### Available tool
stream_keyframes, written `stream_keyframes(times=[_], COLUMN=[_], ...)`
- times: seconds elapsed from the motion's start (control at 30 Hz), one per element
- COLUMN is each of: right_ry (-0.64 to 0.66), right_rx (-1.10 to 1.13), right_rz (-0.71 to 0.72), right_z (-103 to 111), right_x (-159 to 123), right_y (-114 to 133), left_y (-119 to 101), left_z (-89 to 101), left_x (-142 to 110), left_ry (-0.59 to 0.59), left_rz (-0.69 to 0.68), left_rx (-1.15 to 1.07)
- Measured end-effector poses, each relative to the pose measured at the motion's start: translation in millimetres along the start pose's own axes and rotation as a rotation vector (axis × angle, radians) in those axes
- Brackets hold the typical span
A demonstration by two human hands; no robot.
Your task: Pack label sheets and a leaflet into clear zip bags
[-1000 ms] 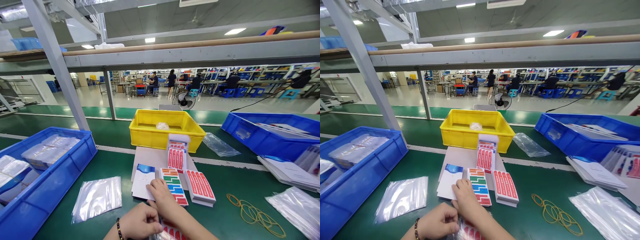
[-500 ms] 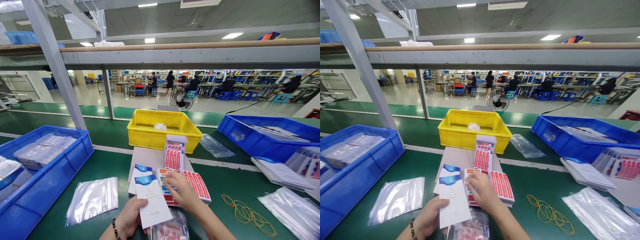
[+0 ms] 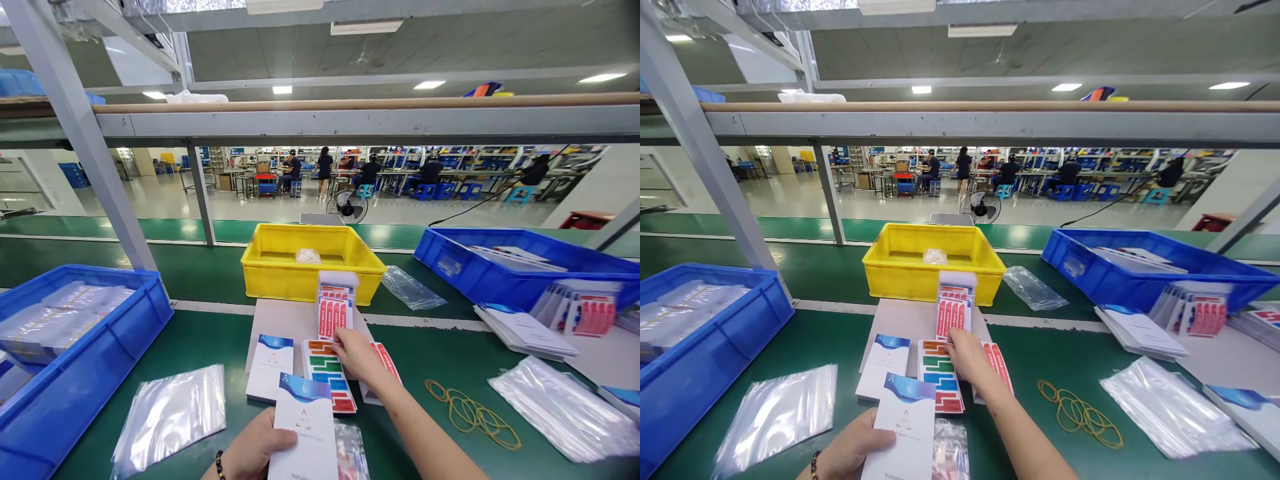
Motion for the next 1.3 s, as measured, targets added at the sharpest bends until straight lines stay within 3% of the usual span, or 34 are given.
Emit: stream_keyframes(times=[0.27,0.5,0.67,0.77,0.83,0.93,1.03,1.17,1.3], right_ry=[-0.080,-0.281,-0.074,0.064,-0.043,-0.276,-0.240,-0.096,-0.061], right_rx=[0.372,0.714,0.816,0.660,0.412,-0.050,-0.382,-0.440,-0.400], right_rz=[0.056,-0.021,0.023,0.100,0.107,-0.027,-0.203,-0.283,-0.305], right_z=[22,30,1,-13,-13,-5,-2,-1,3], right_x=[1,-10,-37,-54,-61,-63,-60,-58,-59], right_y=[-10,-22,12,26,19,-4,-20,-16,-12], left_y=[1,8,11,9,7,6,6,3,-1], left_z=[-2.1,1.5,-2.5,-7.5,-10.1,-11.7,-11.6,-14.2,-17.6], left_x=[2,7,14,15,15,14,15,15,13], left_ry=[0.002,-0.144,-0.144,-0.247,-0.318,-0.352,-0.357,-0.385,-0.377], left_rz=[0.075,0.047,0.013,0.051,0.095,0.100,0.086,0.108,0.099], left_rx=[0.023,-0.151,-0.265,-0.214,-0.168,-0.151,-0.146,-0.148,-0.159])
Point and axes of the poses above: each hand's wrist, its own x-axis towards the middle knuckle, its own z-axis out of the back of the hand, y = z × x, the point moved 1 cm from there along x, towards the middle knuckle, and after that the axes turned 13 degrees about y, right-handed, at the moved point
